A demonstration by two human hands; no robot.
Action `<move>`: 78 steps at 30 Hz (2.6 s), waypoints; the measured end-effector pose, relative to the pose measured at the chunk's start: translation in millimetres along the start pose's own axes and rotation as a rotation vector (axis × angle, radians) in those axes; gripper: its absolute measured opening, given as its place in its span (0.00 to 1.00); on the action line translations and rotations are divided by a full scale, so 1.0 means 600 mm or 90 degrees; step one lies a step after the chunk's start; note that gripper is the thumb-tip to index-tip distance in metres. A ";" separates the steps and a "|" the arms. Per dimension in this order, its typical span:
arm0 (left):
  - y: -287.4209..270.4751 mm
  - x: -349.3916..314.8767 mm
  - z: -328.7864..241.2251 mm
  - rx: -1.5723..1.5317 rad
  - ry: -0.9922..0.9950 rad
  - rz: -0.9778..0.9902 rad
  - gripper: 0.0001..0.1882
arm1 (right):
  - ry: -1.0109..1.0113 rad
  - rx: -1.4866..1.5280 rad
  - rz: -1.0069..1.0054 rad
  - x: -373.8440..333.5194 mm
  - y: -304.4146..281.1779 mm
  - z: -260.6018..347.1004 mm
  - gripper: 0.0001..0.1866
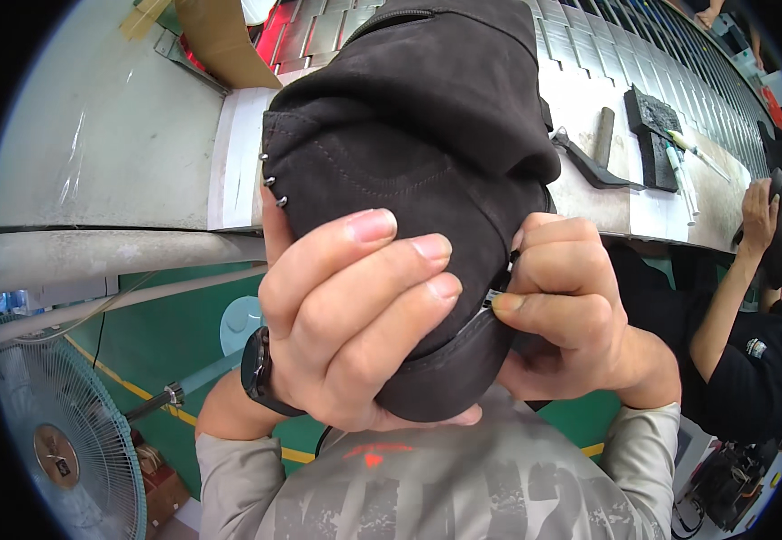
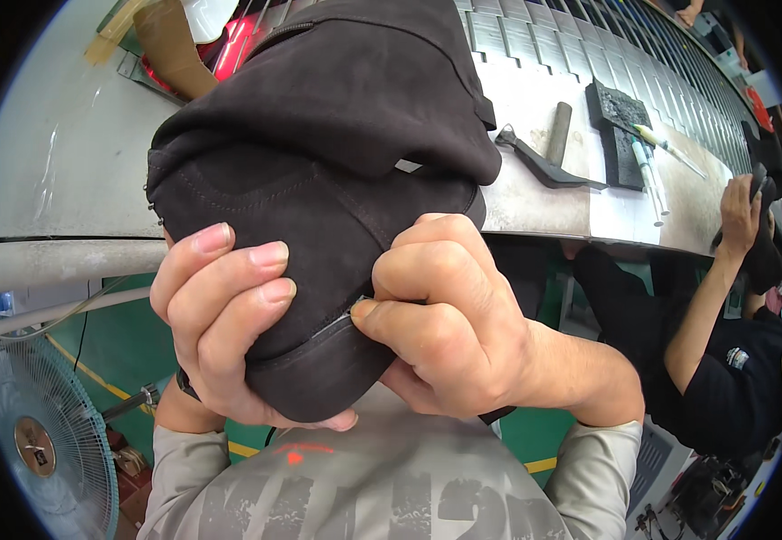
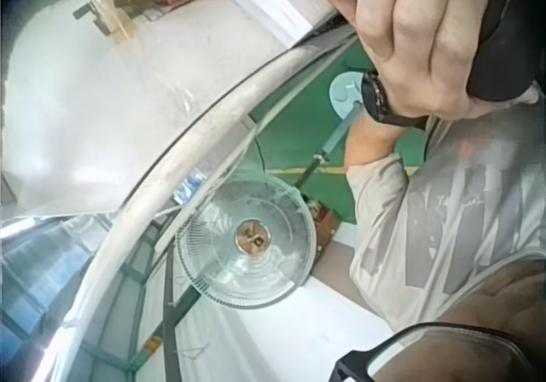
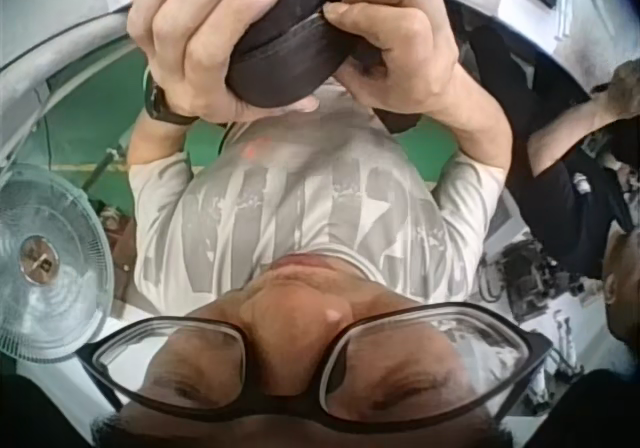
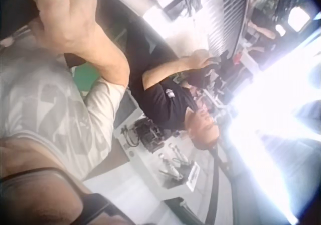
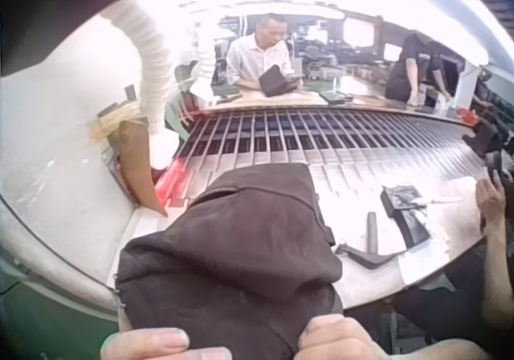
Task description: The person picks up a boot upper and a sole from a conveyor belt, then presses the sole onto the bottom of the boot and smooths the edges by hand.
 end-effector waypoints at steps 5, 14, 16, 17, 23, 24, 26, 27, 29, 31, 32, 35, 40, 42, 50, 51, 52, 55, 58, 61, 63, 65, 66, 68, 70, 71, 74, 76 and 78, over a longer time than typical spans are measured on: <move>-0.009 0.004 0.006 -0.015 -0.001 0.031 0.45 | -0.010 -0.011 -0.022 0.001 0.005 -0.002 0.30; -0.006 -0.002 0.013 -0.032 -0.039 0.058 0.52 | -0.011 -0.206 0.068 0.012 -0.001 0.027 0.37; -0.012 -0.005 0.003 -0.018 -0.042 0.072 0.52 | -0.029 -0.251 0.112 0.016 -0.003 0.035 0.23; -0.012 -0.007 -0.001 -0.018 -0.043 0.074 0.52 | -0.030 -0.258 0.103 0.014 0.000 0.040 0.22; 0.003 -0.016 -0.018 -0.014 -0.020 0.002 0.44 | 0.023 -0.148 0.081 0.006 -0.004 0.044 0.19; 0.007 -0.013 -0.018 -0.020 -0.023 -0.023 0.43 | 0.012 -0.148 0.071 0.004 -0.004 0.041 0.19; 0.006 -0.007 -0.014 -0.028 -0.020 -0.009 0.43 | 0.001 -0.147 0.061 0.001 -0.002 0.032 0.19; 0.005 -0.006 -0.013 -0.035 -0.016 0.004 0.44 | -0.011 -0.133 0.025 0.001 0.002 0.027 0.17; 0.004 -0.005 -0.015 -0.037 -0.034 0.006 0.45 | -0.024 -0.119 -0.012 0.001 0.001 0.026 0.17; 0.002 -0.005 -0.014 -0.039 -0.049 0.007 0.46 | 0.000 -0.098 -0.008 0.003 -0.003 0.028 0.16; -0.002 -0.005 -0.010 -0.046 -0.049 0.025 0.46 | -0.001 -0.097 -0.010 0.003 0.001 0.026 0.16; -0.001 -0.009 -0.009 -0.054 -0.051 0.031 0.48 | -0.017 -0.109 -0.047 0.006 0.012 0.021 0.16; -0.023 -0.009 -0.009 -0.098 -0.066 0.085 0.49 | 0.025 -0.106 0.038 0.008 0.002 0.029 0.16; -0.035 -0.011 -0.009 -0.128 -0.070 0.105 0.49 | 0.017 -0.117 0.028 0.004 0.007 0.030 0.15; -0.034 -0.026 -0.008 -0.142 -0.084 0.067 0.47 | 0.059 -0.064 0.114 0.000 0.003 0.038 0.23; -0.030 -0.026 -0.005 -0.141 -0.086 0.068 0.47 | 0.060 -0.062 0.115 0.000 0.002 0.037 0.23; -0.026 -0.027 -0.003 -0.137 -0.072 0.042 0.46 | 0.060 -0.058 0.124 0.000 0.001 0.036 0.23; -0.014 -0.032 -0.003 -0.136 -0.056 -0.004 0.45 | 0.063 -0.058 0.139 0.001 0.000 0.035 0.23; -0.003 -0.046 -0.008 -0.134 -0.048 -0.045 0.44 | 0.082 -0.055 0.166 0.006 -0.004 0.042 0.24; 0.005 -0.063 -0.013 -0.123 -0.035 -0.083 0.43 | 0.113 -0.051 0.199 0.006 -0.013 0.040 0.25; 0.007 -0.073 -0.016 -0.120 -0.035 -0.101 0.43 | 0.139 -0.084 0.211 0.018 -0.017 0.038 0.30; 0.009 -0.087 -0.023 -0.116 -0.075 -0.113 0.44 | 0.115 -0.173 0.184 0.023 -0.011 0.043 0.30; 0.013 -0.093 -0.027 -0.117 -0.079 -0.117 0.44 | 0.094 -0.202 0.193 0.020 -0.016 0.039 0.31; 0.026 -0.107 -0.032 -0.137 -0.157 -0.189 0.39 | 0.069 -0.256 0.166 0.022 -0.016 0.026 0.33; 0.049 -0.138 -0.025 -0.116 -0.127 -0.237 0.41 | 0.073 -0.256 0.196 0.021 -0.020 0.024 0.32; 0.059 -0.143 -0.020 -0.089 -0.094 -0.275 0.44 | 0.078 -0.250 0.219 0.018 -0.019 0.023 0.32; 0.078 -0.151 -0.019 -0.043 -0.107 -0.303 0.42 | 0.058 -0.247 0.205 0.032 -0.008 0.005 0.33; 0.070 -0.160 -0.011 0.010 -0.095 -0.213 0.40 | 0.042 -0.229 0.180 0.043 0.002 -0.013 0.34; 0.043 -0.170 0.004 -0.029 -0.174 -0.137 0.42 | 0.041 -0.220 0.176 0.065 0.019 -0.030 0.33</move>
Point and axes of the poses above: each hand's wrist, its own x-axis towards the middle knuckle, its own y-axis out of the palm, z = x × y, the point moved 1 cm from there along x, towards the middle knuckle, and after that the axes turned 4 degrees about z, right-handed, at the moved point
